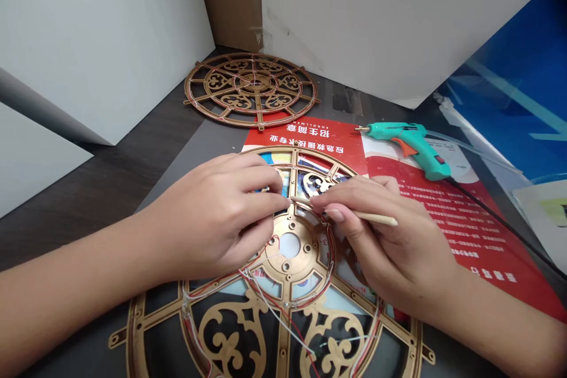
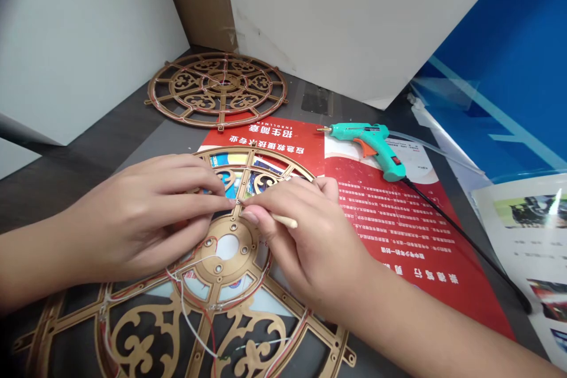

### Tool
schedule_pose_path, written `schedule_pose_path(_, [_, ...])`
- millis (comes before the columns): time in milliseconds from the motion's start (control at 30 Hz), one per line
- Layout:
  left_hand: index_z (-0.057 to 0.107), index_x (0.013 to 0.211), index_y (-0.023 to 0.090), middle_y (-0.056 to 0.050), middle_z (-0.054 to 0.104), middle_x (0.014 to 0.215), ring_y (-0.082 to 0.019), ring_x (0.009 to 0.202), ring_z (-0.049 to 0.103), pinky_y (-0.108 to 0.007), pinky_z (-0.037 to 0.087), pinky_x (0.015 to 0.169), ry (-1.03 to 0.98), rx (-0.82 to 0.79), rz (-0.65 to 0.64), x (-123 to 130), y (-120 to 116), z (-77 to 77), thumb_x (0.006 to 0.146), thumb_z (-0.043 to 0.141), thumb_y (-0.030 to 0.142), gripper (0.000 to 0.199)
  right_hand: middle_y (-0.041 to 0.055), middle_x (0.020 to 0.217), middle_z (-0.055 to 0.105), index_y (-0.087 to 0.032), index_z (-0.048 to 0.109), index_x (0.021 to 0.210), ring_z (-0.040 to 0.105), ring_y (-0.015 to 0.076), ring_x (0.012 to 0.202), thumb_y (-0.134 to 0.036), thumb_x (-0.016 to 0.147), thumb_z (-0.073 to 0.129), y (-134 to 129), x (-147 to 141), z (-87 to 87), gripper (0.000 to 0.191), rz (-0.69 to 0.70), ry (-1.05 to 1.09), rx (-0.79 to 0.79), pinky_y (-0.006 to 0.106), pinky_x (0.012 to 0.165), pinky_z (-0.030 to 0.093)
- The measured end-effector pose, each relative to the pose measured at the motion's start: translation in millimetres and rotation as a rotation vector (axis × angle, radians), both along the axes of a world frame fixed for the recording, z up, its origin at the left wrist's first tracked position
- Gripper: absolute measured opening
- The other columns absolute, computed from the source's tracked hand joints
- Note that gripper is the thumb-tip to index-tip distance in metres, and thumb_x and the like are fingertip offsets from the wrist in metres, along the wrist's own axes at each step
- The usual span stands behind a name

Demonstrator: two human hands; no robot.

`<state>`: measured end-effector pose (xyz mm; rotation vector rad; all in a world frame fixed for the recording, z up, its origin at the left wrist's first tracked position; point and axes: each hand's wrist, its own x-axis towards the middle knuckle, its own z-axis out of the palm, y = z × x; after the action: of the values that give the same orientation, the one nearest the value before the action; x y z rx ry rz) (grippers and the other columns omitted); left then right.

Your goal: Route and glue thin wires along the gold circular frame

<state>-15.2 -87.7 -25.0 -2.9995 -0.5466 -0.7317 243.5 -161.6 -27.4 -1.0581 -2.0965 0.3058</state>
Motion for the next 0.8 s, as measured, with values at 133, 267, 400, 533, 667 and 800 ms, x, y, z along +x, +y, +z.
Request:
schedule_pose_path(133, [0.084, 0.107, 0.017, -0.009, 0.082, 0.104, -0.029, 0.093, 0.077, -0.046, 0.061, 0.077, 0.012, -0.025, 0.017, 0.9, -2.1, 1.4, 0.107, 0.056, 0.014, 0.029, -0.0002, 0.096, 0.086, -0.016, 0.081, 0.109, 0.077, 0.0117, 0.088, -0.016, 0.118, 0.061, 1.4, 0.3, -0.4, 0.022, 0.024, 0.032, -0.009, 0.029, 0.085, 0.054])
schedule_pose_path(267, [0.081, 0.108, 0.017, -0.009, 0.083, 0.109, -0.028, 0.099, 0.077, -0.046, 0.062, 0.082, 0.075, -0.012, 0.000, -0.3, -2.2, 5.7, 0.110, 0.053, 0.015, 0.029, 0.0019, 0.098, 0.088, -0.014, 0.082, 0.109, 0.078, 0.0132, 0.088, -0.015, 0.117, 0.064, 2.1, 1.3, -2.2, 0.020, 0.032, 0.043, -0.013, 0.031, 0.086, 0.054])
schedule_pose_path(400, [0.079, 0.117, 0.019, -0.008, 0.083, 0.118, -0.027, 0.107, 0.077, -0.045, 0.062, 0.087, 0.106, -0.039, -0.013, -5.1, -1.2, 8.4, 0.109, 0.051, 0.013, 0.030, -0.0011, 0.099, 0.088, -0.016, 0.084, 0.112, 0.078, 0.0133, 0.088, -0.017, 0.117, 0.064, 1.0, 1.6, -1.9, 0.020, 0.001, 0.026, -0.025, 0.036, 0.082, 0.049])
schedule_pose_path(533, [0.078, 0.121, 0.021, -0.007, 0.083, 0.122, -0.027, 0.112, 0.077, -0.044, 0.061, 0.091, 0.094, -0.081, 0.006, -7.6, -1.5, 8.0, 0.109, 0.047, 0.011, 0.035, -0.0055, 0.096, 0.088, -0.020, 0.083, 0.110, 0.077, 0.0122, 0.087, -0.017, 0.118, 0.063, -0.2, 1.3, 0.0, 0.022, -0.028, -0.001, -0.022, 0.039, 0.080, 0.043])
schedule_pose_path(667, [0.079, 0.122, 0.020, -0.007, 0.083, 0.122, -0.027, 0.113, 0.077, -0.046, 0.062, 0.094, 0.089, -0.099, 0.003, -6.9, -1.0, 7.6, 0.108, 0.046, 0.010, 0.037, -0.0038, 0.101, 0.090, -0.019, 0.080, 0.112, 0.081, 0.0118, 0.090, -0.015, 0.118, 0.062, -0.8, 2.1, 0.1, 0.020, -0.007, 0.021, -0.002, 0.037, 0.081, 0.046])
schedule_pose_path(800, [0.079, 0.120, 0.019, -0.009, 0.084, 0.123, -0.028, 0.112, 0.078, -0.047, 0.064, 0.092, 0.090, -0.071, -0.022, -6.4, 0.0, 8.6, 0.107, 0.049, 0.009, 0.034, -0.0023, 0.102, 0.091, -0.022, 0.080, 0.109, 0.083, 0.0140, 0.087, -0.016, 0.118, 0.061, -0.4, 1.1, -0.6, 0.022, -0.072, 0.058, -0.012, 0.038, 0.079, 0.049])
